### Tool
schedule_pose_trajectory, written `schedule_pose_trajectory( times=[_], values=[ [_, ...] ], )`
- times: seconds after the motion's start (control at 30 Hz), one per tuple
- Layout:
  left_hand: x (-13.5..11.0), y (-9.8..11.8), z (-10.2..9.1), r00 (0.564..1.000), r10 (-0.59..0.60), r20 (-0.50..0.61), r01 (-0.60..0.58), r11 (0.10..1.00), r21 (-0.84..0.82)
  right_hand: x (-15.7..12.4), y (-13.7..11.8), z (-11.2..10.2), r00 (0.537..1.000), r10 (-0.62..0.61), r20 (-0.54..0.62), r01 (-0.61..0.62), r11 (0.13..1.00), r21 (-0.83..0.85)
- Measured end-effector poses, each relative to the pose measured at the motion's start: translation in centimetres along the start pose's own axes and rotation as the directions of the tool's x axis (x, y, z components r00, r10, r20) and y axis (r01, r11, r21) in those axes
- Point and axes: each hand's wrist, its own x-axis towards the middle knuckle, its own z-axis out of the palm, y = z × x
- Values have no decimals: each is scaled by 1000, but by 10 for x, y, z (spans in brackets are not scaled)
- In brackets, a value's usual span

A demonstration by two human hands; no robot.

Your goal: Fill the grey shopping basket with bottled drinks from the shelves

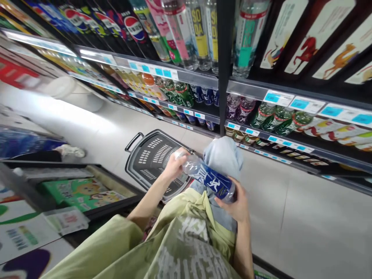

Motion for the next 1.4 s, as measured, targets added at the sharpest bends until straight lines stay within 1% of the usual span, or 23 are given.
schedule_pose_trajectory(
  times=[0.03, 0.07, 0.1, 0.17, 0.2, 0.27, 0.33, 0.4, 0.43, 0.5, 0.57, 0.6, 0.67, 0.73, 0.83, 0.93, 1.03, 1.13, 1.23, 1.3, 1.4],
  values=[
    [-10, 5, -18, 999, 25, -38, -23, 999, 46, 4, -9, -1, 997, 0, 78, 4, 999, -46],
    [-19, 11, -34, 994, 68, -91, -59, 993, 101, 9, -16, -1, 992, 12, 128, -1, 996, -90],
    [-27, 17, -49, 981, 126, -147, -100, 979, 175, 13, -22, -1, 989, 30, 148, -11, 992, -125],
    [-38, 30, -77, 935, 262, -239, -158, 911, 382, 18, -28, 0, 990, 56, 129, -35, 986, -162],
    [-42, 34, -88, 912, 317, -259, -157, 855, 495, 19, -29, 0, 992, 64, 106, -46, 985, -167],
    [-45, 35, -109, 890, 367, -272, -90, 725, 683, 19, -28, 1, 995, 74, 71, -61, 984, -170],
    [-45, 24, -125, 892, 351, -285, 11, 613, 790, 18, -25, 1, 995, 86, 51, -76, 982, -174],
    [-42, 0, -139, 912, 308, -269, 77, 518, 852, 16, -24, 1, 994, 92, 49, -82, 981, -176],
    [-40, -15, -145, 928, 284, -240, 83, 471, 878, 16, -23, 1, 994, 93, 50, -83, 981, -178],
    [-36, -52, -158, 963, 227, -149, 56, 369, 928, 16, -23, 1, 994, 99, 45, -90, 979, -180],
    [-35, -91, -170, 989, 115, -94, 59, 273, 960, 17, -23, 1, 993, 112, 32, -104, 978, -182],
    [-35, -110, -174, 994, 46, -98, 85, 228, 970, 17, -23, 1, 993, 118, 27, -111, 977, -184],
    [-35, -144, -182, 987, -80, -139, 150, 155, 976, 17, -23, 0, 992, 128, 19, -122, 975, -186],
    [-36, -173, -185, 965, -183, -190, 213, 118, 970, 17, -22, -1, 990, 138, 5, -135, 974, -183],
    [-36, -205, -185, 926, -286, -246, 287, 111, 951, 17, -19, -2, 988, 150, -22, -152, 974, -166],
    [-37, -228, -179, 898, -338, -282, 336, 113, 935, 17, -16, -2, 987, 157, -41, -161, 975, -156],
    [-38, -244, -167, 874, -377, -308, 376, 123, 918, 16, -14, -1, 983, 174, -54, -181, 970, -161],
    [-34, -254, -150, 853, -402, -332, 416, 140, 899, 15, -15, -1, 979, 191, -66, -200, 965, -168],
    [-25, -257, -135, 840, -413, -352, 449, 165, 878, 15, -16, -1, 975, 208, -77, -219, 960, -174],
    [-20, -256, -128, 838, -413, -357, 462, 188, 867, 15, -17, -1, 973, 213, -92, -226, 957, -180],
    [-14, -251, -125, 840, -408, -358, 473, 227, 851, 15, -17, 1, 972, 210, -105, -227, 957, -183]
  ],
)
